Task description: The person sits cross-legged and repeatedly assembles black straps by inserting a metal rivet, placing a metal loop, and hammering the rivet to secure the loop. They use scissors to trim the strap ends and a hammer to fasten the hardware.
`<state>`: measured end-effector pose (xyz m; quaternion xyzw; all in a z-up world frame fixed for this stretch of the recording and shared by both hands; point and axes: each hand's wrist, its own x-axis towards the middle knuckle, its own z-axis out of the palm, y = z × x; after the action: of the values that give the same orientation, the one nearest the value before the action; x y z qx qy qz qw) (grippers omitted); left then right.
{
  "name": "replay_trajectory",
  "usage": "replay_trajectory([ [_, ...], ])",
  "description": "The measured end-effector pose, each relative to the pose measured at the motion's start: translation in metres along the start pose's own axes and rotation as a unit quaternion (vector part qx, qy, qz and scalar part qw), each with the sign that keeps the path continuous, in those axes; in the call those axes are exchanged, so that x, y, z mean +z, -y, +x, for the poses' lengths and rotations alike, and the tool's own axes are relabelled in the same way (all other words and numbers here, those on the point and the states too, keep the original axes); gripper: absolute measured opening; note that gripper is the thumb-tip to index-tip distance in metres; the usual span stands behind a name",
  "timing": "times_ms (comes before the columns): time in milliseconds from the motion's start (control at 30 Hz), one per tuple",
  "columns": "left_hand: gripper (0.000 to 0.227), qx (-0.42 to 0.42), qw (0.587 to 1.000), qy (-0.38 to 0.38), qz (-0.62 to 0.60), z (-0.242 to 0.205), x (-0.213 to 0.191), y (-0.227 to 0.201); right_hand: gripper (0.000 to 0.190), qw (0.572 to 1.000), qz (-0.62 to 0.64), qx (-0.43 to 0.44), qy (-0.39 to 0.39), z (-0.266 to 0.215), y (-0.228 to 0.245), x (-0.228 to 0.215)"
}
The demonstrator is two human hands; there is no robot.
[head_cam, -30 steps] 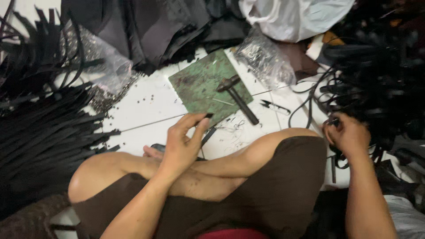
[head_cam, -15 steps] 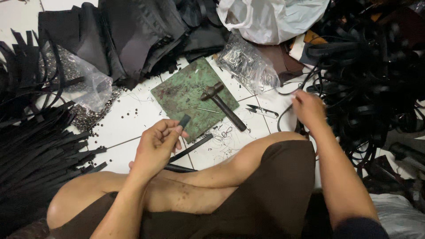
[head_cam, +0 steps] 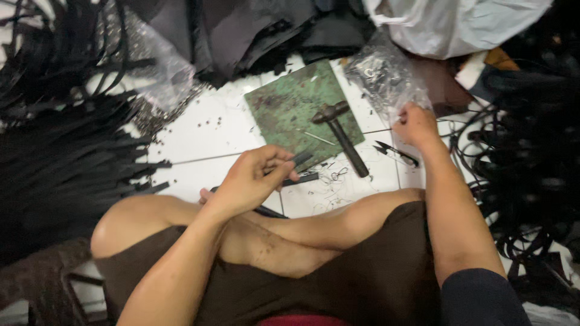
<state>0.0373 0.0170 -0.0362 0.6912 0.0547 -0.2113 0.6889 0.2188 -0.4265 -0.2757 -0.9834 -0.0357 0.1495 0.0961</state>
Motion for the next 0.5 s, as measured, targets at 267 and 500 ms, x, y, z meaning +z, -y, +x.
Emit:
replay_trajectory([
  [267, 0.02, -0.005, 1.0, 0.011, -0.009, -0.002, -0.003, 0.009, 0.033, 0.997, 0.048, 0.044, -0.043, 0.022, -0.044, 0.024],
  [500, 0.016, -0.011, 0.998, 0.043, 0.047, -0.004, -0.003, 0.001, 0.029, 0.904, 0.417, 0.02, -0.095, -0.107, 0.076, -0.1],
])
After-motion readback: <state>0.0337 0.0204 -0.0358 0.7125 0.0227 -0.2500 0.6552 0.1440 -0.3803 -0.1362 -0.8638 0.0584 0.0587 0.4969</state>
